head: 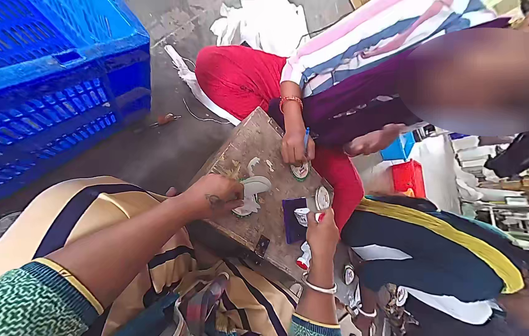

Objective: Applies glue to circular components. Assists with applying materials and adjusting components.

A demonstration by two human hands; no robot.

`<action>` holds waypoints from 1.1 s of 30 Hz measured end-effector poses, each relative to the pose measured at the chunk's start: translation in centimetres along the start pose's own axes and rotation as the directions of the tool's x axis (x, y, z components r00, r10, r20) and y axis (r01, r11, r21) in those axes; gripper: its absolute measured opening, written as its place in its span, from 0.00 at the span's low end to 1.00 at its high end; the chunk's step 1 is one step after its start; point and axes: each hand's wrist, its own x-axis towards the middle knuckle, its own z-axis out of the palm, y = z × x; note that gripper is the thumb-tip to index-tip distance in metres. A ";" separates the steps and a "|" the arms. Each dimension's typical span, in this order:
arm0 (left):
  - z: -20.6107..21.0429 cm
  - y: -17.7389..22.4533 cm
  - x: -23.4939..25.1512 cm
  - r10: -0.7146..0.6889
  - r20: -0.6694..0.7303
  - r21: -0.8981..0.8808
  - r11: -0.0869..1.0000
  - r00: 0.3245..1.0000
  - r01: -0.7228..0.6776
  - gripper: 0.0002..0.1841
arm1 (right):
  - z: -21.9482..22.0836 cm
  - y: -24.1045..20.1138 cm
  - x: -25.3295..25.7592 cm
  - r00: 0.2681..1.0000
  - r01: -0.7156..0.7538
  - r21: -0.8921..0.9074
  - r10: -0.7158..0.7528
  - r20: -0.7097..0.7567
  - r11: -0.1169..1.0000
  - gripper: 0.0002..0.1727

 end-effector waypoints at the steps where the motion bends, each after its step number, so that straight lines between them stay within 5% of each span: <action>1: -0.1 -0.1 0.0 -0.030 -0.009 -0.021 0.999 1.000 0.030 0.10 | -0.3 0.0 -0.3 0.999 0.028 0.054 -0.025 -0.047 0.998 0.23; 6: -0.2 0.1 0.1 -0.125 -0.038 -0.152 0.981 0.991 0.118 0.14 | -1.7 -1.3 -3.8 0.922 0.312 0.164 -0.257 -0.291 0.936 0.15; 12: -0.6 0.4 0.2 -0.147 0.005 -0.150 0.978 0.989 0.146 0.13 | -1.4 -3.6 -6.0 0.848 0.514 0.267 -0.436 -0.302 0.815 0.11; 18: -1.0 1.1 0.4 -0.205 0.004 -0.114 0.972 0.979 0.205 0.10 | -0.3 -6.4 -6.5 0.747 0.652 0.120 -0.607 -0.272 0.749 0.12; 27: -0.2 0.7 0.1 -0.091 -0.052 -0.076 0.993 0.995 0.087 0.14 | 3.5 -9.6 -7.4 0.843 0.537 0.039 -0.537 -0.009 0.843 0.12; 31: -0.5 0.5 -0.2 -0.024 0.037 0.012 1.000 0.999 0.024 0.17 | 0.3 -6.1 -5.7 0.841 0.521 0.152 -0.475 -0.259 0.840 0.15; 33: -0.2 0.6 -0.8 0.016 0.112 0.058 0.998 0.994 -0.022 0.14 | -2.0 -3.4 -4.4 0.888 0.380 0.159 -0.311 -0.339 0.911 0.16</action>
